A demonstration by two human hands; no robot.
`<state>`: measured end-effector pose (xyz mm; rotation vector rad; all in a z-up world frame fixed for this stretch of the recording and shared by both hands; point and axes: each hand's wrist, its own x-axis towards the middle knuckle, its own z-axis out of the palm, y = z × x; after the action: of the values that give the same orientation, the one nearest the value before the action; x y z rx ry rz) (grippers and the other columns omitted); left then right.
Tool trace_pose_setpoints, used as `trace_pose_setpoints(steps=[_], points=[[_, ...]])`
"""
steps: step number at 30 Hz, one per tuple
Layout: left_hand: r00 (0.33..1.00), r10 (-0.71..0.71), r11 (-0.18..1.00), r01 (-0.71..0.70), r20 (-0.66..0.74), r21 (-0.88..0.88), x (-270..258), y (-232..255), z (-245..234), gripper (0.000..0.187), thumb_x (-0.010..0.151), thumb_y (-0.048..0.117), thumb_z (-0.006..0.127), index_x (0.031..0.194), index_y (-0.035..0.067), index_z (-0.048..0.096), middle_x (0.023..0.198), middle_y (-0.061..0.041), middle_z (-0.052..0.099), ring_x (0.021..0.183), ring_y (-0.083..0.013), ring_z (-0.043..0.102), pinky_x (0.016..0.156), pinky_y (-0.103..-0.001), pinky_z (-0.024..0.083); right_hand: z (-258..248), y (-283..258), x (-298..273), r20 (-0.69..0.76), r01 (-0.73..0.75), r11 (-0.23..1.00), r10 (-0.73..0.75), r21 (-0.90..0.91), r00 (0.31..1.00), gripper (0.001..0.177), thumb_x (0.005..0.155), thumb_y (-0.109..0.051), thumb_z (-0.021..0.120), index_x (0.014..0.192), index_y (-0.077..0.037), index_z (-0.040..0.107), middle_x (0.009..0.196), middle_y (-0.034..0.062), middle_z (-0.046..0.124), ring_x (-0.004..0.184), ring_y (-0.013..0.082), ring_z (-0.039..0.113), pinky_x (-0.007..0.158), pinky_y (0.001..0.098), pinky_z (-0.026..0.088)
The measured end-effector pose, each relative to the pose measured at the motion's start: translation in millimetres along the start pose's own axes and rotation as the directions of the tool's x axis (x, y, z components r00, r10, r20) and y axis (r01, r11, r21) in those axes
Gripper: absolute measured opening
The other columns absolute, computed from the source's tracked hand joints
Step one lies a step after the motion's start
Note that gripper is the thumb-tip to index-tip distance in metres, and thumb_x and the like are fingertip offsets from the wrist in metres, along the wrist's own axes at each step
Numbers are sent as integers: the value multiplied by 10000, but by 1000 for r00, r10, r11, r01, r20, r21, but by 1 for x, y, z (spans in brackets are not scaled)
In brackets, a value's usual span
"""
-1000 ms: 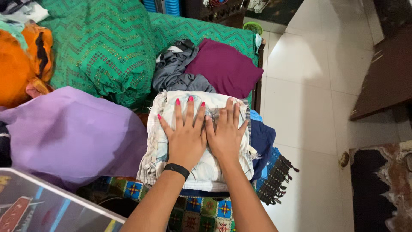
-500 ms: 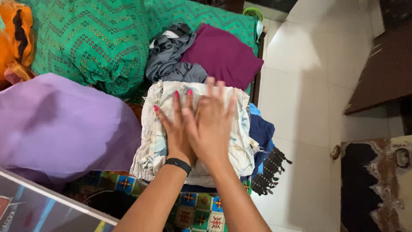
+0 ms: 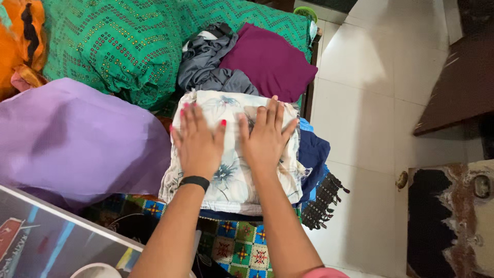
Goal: The person folds several pieces of clothing, including a white garment, a floral-patterned top, and a dark pair of shorts. They smooth and align each item before placing it on a growing stack on the bed.
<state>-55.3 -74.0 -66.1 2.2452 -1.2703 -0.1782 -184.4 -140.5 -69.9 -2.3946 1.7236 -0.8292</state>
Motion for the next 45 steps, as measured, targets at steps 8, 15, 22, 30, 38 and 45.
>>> trace_pose_setpoints(steps=[8,15,22,30,38,45], points=[[928,298,920,-217,-223,327,-2,16,-23,689,1046,365,499,1536,-110,399,1626,-249,411,1547,-380,295,1260,-572,129,-12,-6,3,25,-13,1000,14,-21,1000,629,940,-596,557,1249,-53,627,1579,235,385,1489,391,291,1165,708,79],[883,467,855,-438,-43,277,-23,44,-9,510,1037,238,506,1471,-28,514,1608,-169,453,1549,-286,318,1292,-492,184,2,10,1,-10,58,995,-59,-77,998,542,976,-523,541,1283,-82,615,1614,213,390,1517,376,308,1182,705,107],[912,403,909,-388,-82,153,-17,34,-5,574,962,227,511,1471,-39,504,1597,-165,416,1514,-299,311,1251,-519,171,6,5,0,-25,37,998,-39,-57,999,578,992,-570,515,1253,-69,633,1576,215,423,1477,376,346,1167,701,113],[932,362,871,-329,-26,364,-18,36,8,610,976,259,491,1515,-16,414,1628,-155,369,1524,-297,265,1254,-513,158,-29,-9,5,-75,11,976,6,219,997,665,1072,-458,512,1494,55,491,1581,170,453,1530,340,342,1269,621,63],[934,352,929,-340,-60,145,-17,25,2,610,1011,286,500,1540,2,391,1660,-170,351,1554,-316,273,1262,-509,175,-34,-17,-7,37,155,988,-155,14,987,508,1048,-388,527,1334,27,588,1607,166,423,1514,419,280,1216,624,79],[988,56,996,-44,-146,81,-9,23,-6,868,895,525,611,1513,-39,380,1581,-265,339,1482,-417,286,1205,-533,188,-19,-5,-8,18,173,985,-173,5,985,489,1038,-390,520,1284,22,613,1606,176,434,1510,422,313,1216,641,132]])
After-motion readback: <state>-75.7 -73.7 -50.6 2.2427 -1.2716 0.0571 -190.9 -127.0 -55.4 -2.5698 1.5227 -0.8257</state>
